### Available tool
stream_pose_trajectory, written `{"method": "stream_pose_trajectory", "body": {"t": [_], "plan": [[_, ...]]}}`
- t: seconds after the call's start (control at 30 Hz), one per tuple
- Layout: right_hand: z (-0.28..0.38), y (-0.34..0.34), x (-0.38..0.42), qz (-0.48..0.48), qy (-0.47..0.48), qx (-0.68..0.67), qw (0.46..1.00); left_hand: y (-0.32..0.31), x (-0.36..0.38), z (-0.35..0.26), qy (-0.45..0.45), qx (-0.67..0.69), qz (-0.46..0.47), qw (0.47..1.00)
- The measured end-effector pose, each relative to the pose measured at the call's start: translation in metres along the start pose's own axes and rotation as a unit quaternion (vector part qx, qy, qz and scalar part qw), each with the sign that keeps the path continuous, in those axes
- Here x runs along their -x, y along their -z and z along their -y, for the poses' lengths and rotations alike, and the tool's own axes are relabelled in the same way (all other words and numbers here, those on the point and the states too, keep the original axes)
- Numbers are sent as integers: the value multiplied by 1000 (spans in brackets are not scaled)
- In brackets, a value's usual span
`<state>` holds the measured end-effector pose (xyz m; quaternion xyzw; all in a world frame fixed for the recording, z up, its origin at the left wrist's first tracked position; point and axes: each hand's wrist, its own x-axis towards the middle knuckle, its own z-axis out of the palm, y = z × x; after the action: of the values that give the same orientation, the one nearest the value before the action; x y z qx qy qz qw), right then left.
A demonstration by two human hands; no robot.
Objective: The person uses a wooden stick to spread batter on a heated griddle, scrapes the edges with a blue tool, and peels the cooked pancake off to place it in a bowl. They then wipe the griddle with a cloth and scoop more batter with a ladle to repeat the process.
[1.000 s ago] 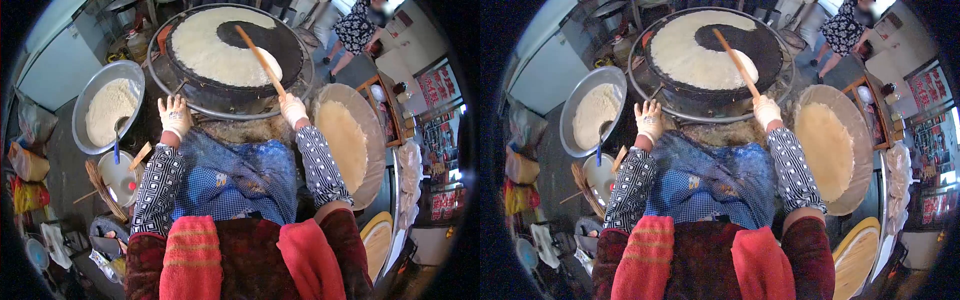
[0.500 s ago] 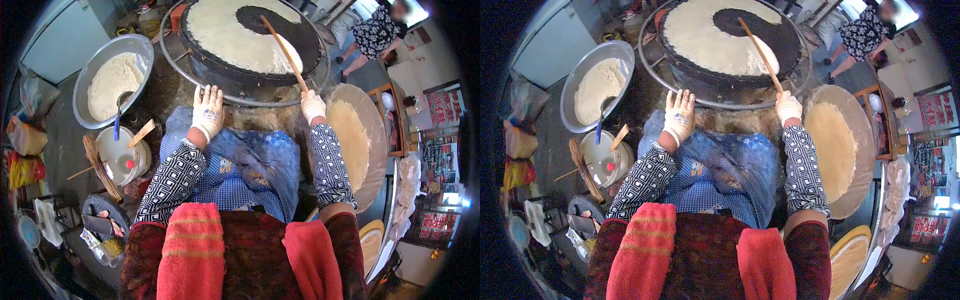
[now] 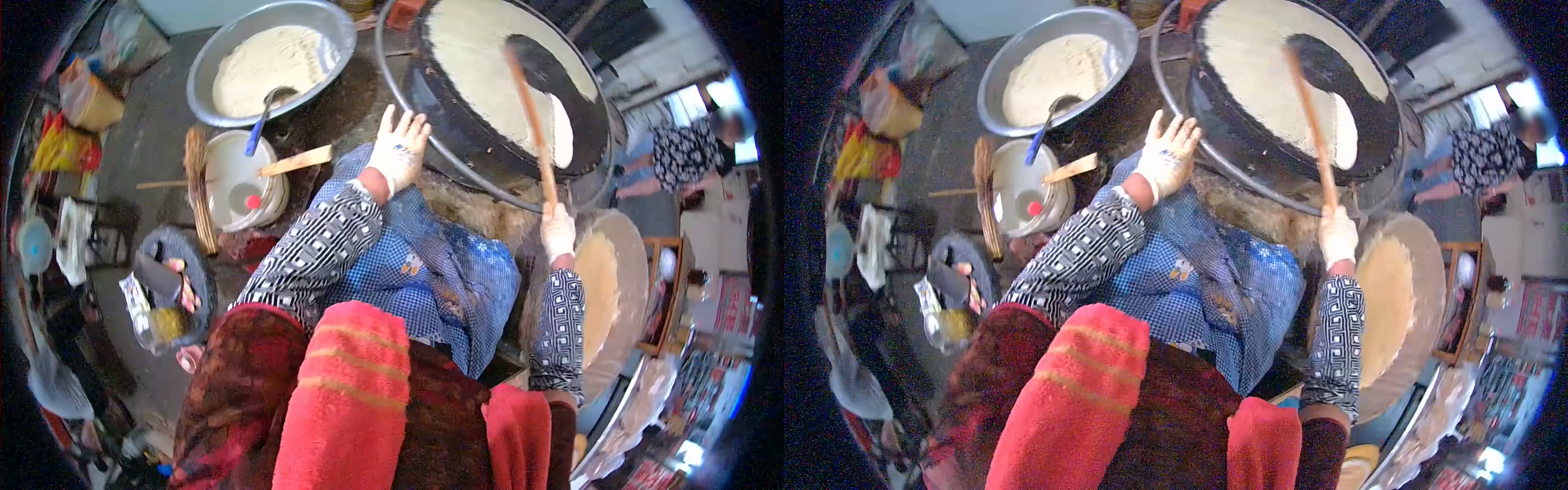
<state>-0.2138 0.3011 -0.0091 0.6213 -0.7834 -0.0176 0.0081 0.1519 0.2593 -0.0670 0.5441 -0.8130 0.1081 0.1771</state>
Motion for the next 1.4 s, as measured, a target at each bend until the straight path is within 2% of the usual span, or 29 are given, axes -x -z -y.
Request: {"method": "stream_pose_trajectory", "body": {"t": [0.03,0.07,0.1,0.13,0.2,0.23,0.27,0.3,0.33,0.4,0.47,0.5,0.57,0.6,0.67,0.73,0.8,0.87,0.97,1.07,1.1,1.13,1.17,1.27,1.37,1.4], "plan": [[-25,-12,-9,-26,-9,-17,999,15,-2,1,9,-10,50,999],[-28,-5,-15,-55,-19,-36,998,15,-4,6,20,-14,45,999],[-27,5,-17,-34,-78,-34,996,14,-5,10,31,1,53,998],[-28,0,-19,-38,-71,-34,996,13,-9,15,40,14,59,997],[-29,-6,-21,-144,41,5,989,8,-17,23,58,-14,58,997],[-24,-6,-17,-111,18,-44,993,11,-20,23,87,-21,37,995],[-20,-8,-13,-107,26,17,994,14,-21,20,116,-24,18,993],[-28,-15,-16,-96,1,19,995,31,-21,10,114,8,20,993],[-35,-21,-23,-87,-25,17,996,33,-22,-4,88,43,-24,995],[-37,-16,-32,-101,-14,12,995,51,-22,-38,3,136,83,987],[-21,-11,-29,-109,2,-2,994,6,2,-68,-34,103,-19,994],[-10,-3,-22,-91,11,-9,996,13,11,-70,-49,58,-54,996],[1,2,-14,-35,11,9,999,0,8,-54,-48,35,-63,996],[-1,3,-15,-19,-34,-25,999,2,9,-54,-55,24,-68,996],[-10,10,-25,-27,-23,-47,998,31,5,-49,-44,75,16,996],[-1,21,-24,-64,-32,-73,995,12,8,-45,-47,84,-37,995],[9,19,-17,-79,-2,-95,992,13,5,-40,-59,43,-21,997],[3,-9,-10,-58,42,-35,997,14,4,-34,-64,36,-5,997],[-7,-5,-8,-95,-19,-39,994,10,3,-24,-51,28,8,998],[-5,18,-16,-78,-67,-88,991,17,1,-14,-47,35,-18,998],[4,26,-10,-84,-56,-94,990,17,0,-10,-46,30,-9,998],[2,24,-5,-131,1,-14,991,15,-3,-8,-45,27,-5,999],[-4,12,-6,-121,0,4,993,15,-4,-6,-37,29,-13,999],[-15,15,-6,-56,-78,-74,993,15,-5,0,-5,9,14,1000],[-8,13,-12,-80,-68,-63,992,16,-12,8,15,-7,57,998],[-4,20,-7,-52,-55,-71,995,23,-14,8,25,-24,107,994]]}}
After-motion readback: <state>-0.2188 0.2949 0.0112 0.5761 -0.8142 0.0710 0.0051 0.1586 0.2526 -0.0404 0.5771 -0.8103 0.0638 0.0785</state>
